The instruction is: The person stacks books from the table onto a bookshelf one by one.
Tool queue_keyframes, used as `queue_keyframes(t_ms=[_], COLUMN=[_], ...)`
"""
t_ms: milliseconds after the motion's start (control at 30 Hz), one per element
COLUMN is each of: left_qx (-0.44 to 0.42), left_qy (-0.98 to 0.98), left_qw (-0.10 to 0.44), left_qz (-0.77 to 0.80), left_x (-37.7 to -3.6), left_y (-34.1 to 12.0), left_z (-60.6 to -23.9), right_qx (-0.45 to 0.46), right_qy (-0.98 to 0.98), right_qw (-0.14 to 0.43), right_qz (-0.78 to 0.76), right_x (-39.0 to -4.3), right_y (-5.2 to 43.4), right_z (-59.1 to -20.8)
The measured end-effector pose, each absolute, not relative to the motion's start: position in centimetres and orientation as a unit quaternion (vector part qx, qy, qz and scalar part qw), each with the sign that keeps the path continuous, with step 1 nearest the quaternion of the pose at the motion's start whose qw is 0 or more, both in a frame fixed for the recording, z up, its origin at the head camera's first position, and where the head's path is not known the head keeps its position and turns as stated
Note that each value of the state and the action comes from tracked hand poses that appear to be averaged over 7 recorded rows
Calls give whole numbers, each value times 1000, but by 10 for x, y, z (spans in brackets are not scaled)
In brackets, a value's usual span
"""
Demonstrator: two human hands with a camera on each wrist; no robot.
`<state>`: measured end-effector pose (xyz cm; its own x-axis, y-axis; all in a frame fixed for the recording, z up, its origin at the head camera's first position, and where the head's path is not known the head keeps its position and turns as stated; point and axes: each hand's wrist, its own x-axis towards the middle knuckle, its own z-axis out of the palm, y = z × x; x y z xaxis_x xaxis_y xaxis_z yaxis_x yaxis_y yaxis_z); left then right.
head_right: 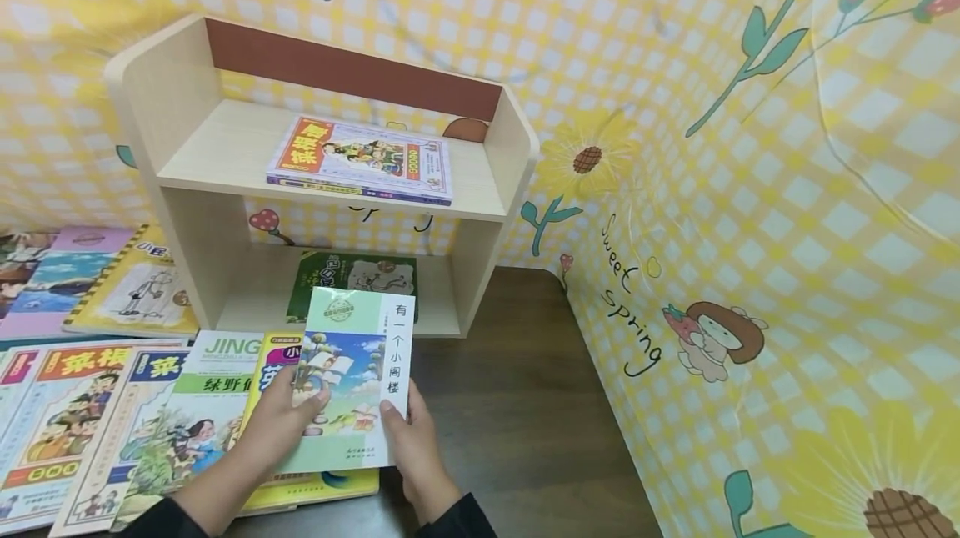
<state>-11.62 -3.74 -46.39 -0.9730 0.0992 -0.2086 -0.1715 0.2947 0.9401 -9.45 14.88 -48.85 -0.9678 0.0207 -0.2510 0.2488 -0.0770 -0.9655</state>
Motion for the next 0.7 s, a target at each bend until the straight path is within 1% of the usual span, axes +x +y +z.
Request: queue_keyframes(t_ms=[233,333,400,467,600,700], left_qx=[-32,-16,0,21,76,117], left_qy=[783,790,791,790,786,786], left_qw=[114,118,131,145,184,203], left_qz=[611,602,598,595,586,572], left_x=[-112,-111,-111,-112,-116,-119], left_y=[-32,-35,-39,-45,-64,-79], left_z=[-467,-468,-469,-470,-469,-469], right_qx=[98,87,81,77,67,54], right_qy=[697,709,712,715,710,700], right_qw=[60,56,60,72,120,158], right_qz=[-708,-698,-695,-692,-690,-695], right_x=[-94,-96,-97,-99,-103,-105], right_y=[152,156,160,165,177,185], right_z=[-480,-476,-474,-472,-469,-466])
